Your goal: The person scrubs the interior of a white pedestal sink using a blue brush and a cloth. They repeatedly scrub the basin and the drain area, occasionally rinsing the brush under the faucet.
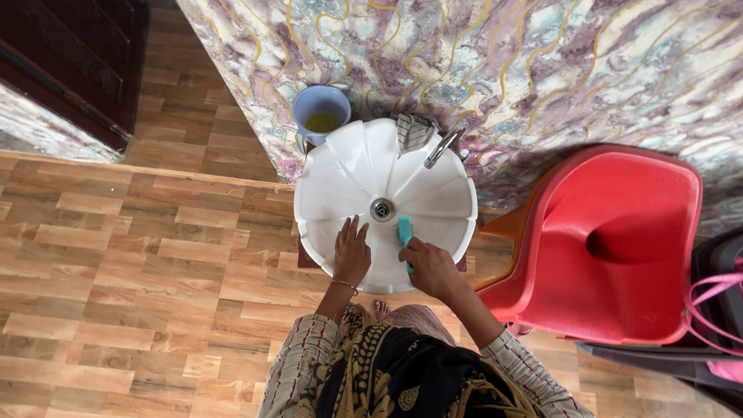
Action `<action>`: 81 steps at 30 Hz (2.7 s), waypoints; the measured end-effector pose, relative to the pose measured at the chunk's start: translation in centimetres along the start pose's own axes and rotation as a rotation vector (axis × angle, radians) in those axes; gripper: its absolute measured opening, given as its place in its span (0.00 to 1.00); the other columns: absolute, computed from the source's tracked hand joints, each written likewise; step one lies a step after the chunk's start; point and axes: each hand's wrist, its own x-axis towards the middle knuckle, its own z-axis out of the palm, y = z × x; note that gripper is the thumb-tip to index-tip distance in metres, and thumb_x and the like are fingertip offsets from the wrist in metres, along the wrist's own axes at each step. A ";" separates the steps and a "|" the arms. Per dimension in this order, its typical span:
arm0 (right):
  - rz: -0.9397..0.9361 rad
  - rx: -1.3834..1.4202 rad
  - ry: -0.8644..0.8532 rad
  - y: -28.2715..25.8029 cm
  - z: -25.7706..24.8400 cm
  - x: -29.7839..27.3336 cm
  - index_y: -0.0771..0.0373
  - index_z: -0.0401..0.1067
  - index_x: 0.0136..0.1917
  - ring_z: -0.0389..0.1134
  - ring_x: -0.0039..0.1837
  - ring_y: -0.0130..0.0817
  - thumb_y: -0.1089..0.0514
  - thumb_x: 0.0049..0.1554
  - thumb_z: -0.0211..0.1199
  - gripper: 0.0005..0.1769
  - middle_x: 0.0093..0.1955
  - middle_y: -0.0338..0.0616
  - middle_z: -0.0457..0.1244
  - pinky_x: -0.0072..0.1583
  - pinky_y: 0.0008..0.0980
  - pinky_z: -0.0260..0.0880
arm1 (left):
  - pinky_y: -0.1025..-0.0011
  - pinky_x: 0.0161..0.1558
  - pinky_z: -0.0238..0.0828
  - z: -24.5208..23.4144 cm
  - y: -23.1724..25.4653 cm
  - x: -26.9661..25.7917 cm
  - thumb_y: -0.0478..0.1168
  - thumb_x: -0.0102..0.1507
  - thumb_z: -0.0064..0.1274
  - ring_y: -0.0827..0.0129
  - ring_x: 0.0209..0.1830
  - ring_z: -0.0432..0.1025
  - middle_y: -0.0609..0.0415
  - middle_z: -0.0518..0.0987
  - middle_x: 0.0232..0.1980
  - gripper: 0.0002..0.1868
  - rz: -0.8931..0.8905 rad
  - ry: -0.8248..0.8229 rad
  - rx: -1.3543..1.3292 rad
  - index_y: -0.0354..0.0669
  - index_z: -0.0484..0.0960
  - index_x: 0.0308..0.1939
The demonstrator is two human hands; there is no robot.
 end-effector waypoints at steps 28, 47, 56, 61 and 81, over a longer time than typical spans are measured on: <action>-0.233 0.089 0.068 0.6 1.1 1.5 0.53 0.75 0.44 0.70 0.45 0.43 0.64 0.47 0.64 0.11 0.47 0.39 0.64 0.46 0.42 0.72 | 0.50 0.77 0.45 0.9 2.8 -1.3 0.37 0.62 0.47 0.53 0.82 0.47 0.45 0.58 0.79 0.31 -0.181 -0.025 0.172 0.43 0.67 0.72; -0.312 0.119 0.005 1.4 1.6 0.6 0.56 0.76 0.47 0.71 0.46 0.44 0.65 0.47 0.63 0.13 0.49 0.43 0.63 0.47 0.43 0.72 | 0.48 0.75 0.45 -0.4 3.7 -1.1 0.42 0.61 0.50 0.52 0.80 0.50 0.44 0.60 0.77 0.35 -0.048 -0.017 0.043 0.41 0.63 0.73; -0.307 0.171 0.013 1.7 1.8 0.9 0.54 0.77 0.47 0.71 0.45 0.45 0.65 0.49 0.62 0.13 0.48 0.41 0.65 0.48 0.42 0.73 | 0.49 0.75 0.46 -0.3 3.8 -1.4 0.41 0.62 0.50 0.53 0.79 0.51 0.45 0.60 0.78 0.38 -0.097 -0.029 -0.002 0.40 0.59 0.76; -0.239 0.182 0.138 2.3 2.3 2.5 0.55 0.76 0.48 0.71 0.47 0.45 0.65 0.49 0.61 0.13 0.50 0.41 0.65 0.48 0.43 0.73 | 0.50 0.76 0.47 -0.6 3.9 -1.1 0.39 0.61 0.49 0.54 0.80 0.51 0.46 0.60 0.78 0.39 -0.111 -0.057 0.027 0.40 0.58 0.76; -0.224 0.101 -0.015 1.6 1.9 0.5 0.54 0.76 0.47 0.70 0.49 0.45 0.65 0.48 0.62 0.13 0.50 0.40 0.65 0.48 0.45 0.72 | 0.50 0.75 0.45 -0.3 3.5 -0.9 0.39 0.60 0.49 0.53 0.80 0.49 0.44 0.58 0.79 0.38 -0.121 -0.043 0.021 0.39 0.59 0.76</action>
